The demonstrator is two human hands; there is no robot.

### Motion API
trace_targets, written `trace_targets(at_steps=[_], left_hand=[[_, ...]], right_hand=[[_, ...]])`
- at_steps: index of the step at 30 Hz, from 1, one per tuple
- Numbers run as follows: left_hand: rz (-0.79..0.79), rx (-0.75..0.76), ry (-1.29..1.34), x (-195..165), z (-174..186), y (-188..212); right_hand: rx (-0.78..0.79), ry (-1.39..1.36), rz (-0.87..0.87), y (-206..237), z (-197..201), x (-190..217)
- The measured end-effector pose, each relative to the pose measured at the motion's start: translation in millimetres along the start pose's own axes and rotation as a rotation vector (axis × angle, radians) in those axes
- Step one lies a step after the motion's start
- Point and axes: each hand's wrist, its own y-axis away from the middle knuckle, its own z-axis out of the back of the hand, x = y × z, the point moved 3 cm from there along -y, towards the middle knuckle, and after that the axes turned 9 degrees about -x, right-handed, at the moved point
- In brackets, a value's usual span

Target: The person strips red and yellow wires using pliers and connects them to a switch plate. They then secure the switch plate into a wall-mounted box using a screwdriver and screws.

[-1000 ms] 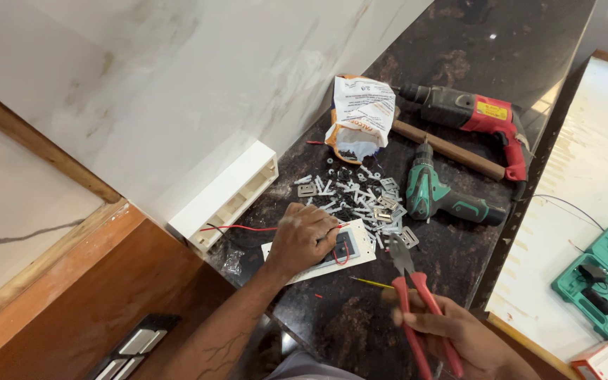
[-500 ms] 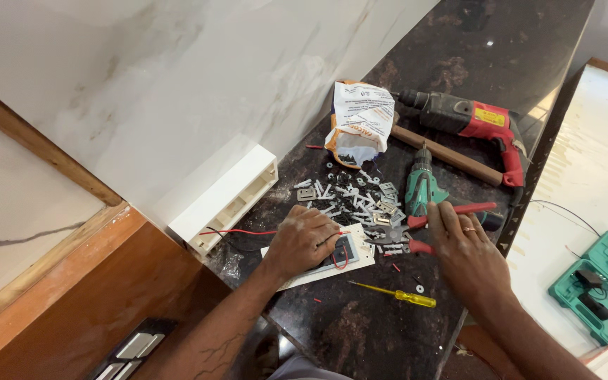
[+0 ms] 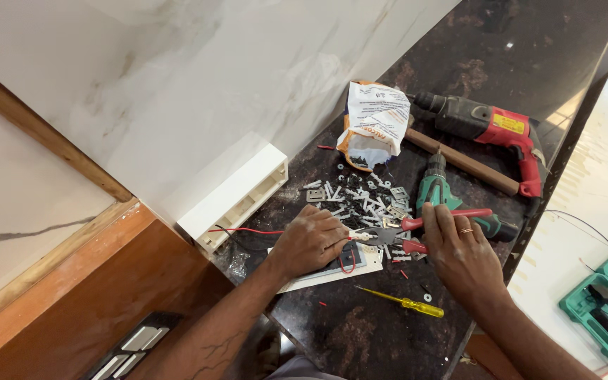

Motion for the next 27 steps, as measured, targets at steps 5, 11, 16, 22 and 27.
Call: trace_targets(at_steps=[5,11,16,22,27], left_hand=[[-0.027,0.017,-0.003,1.7,-2.6,-0.1],[-0.071,0.006,-0.020,3.9,-4.6,1.7],[-0.072,0.004,-0.050,4.3,-6.2,5.7],[-0.068,-0.040,-0.089,2.5,-5.0,11.2],[-0.042,-0.028,-0.129,-0.8,-6.9,12.3]], right_hand=[[0.183,0.040,-0.046,6.0,-17.9,-3.2],[0.420,-0.071,-0.122,15.7,-20.4,2.5],[0.743,-0.261,-0.227,16.8,-20.9,4.3],[0.707,-0.444,-0.385,17.9,-7.4,12.0],[0.742,-0.447,-0.426,20.6,-8.6,14.1]])
